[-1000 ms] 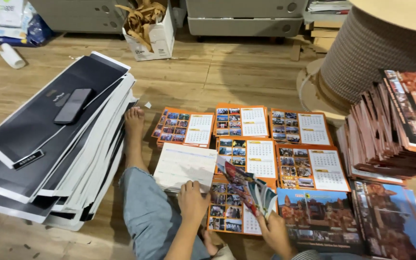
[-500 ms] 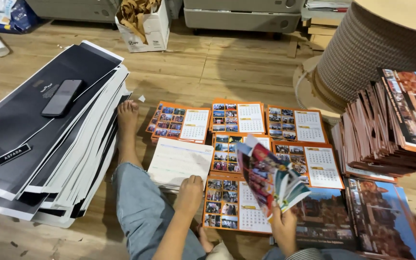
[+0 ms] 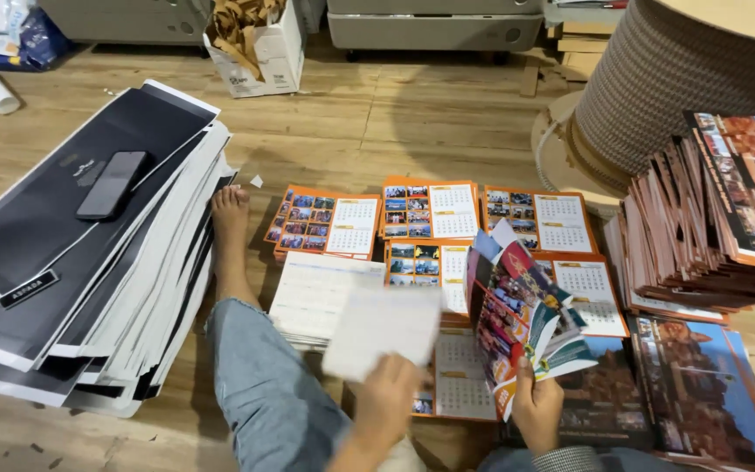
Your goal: The person sits on the floor and sorts through a large stack of orange calendars. They pick up the calendars, flip through the pages to check the contents, and place them into separate piles on the floor.
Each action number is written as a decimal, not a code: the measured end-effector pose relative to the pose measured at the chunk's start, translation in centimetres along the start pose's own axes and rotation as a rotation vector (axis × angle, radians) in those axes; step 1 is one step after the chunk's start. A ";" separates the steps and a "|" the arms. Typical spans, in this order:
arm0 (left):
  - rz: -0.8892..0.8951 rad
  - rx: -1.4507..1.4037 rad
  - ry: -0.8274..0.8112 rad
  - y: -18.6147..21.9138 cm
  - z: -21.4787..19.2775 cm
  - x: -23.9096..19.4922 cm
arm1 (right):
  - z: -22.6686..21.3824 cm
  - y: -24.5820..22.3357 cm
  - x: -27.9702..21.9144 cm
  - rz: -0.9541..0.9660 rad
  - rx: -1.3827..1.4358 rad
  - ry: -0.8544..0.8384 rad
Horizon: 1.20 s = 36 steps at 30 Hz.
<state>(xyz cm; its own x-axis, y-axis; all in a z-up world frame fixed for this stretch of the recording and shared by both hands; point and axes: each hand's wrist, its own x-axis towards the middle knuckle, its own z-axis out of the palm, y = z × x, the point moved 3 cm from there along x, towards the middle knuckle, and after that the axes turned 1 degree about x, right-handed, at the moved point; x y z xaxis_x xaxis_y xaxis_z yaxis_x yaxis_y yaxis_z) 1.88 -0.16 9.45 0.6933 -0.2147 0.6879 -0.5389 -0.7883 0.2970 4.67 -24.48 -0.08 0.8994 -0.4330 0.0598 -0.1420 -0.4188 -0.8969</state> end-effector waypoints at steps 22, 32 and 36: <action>-1.577 -0.722 -0.353 -9.7 1.0 -6.3 | 5.0 -7.4 -8.3 -0.635 -0.529 -1.091; -1.264 -1.052 -0.172 -6.3 -1.4 -3.8 | -1.8 -10.0 -0.4 0.651 0.676 -0.348; -0.925 -0.811 -0.186 -7.4 -1.2 -2.8 | -1.4 -2.3 1.4 0.350 0.649 -0.236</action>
<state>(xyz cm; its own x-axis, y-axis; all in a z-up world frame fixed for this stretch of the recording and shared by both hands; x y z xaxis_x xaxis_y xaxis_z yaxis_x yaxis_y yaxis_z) 3.38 7.02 6.15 0.9916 0.1004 -0.0821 0.0938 -0.1176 0.9886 5.67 -25.26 2.74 0.9214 -0.2420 -0.3040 -0.2290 0.2939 -0.9280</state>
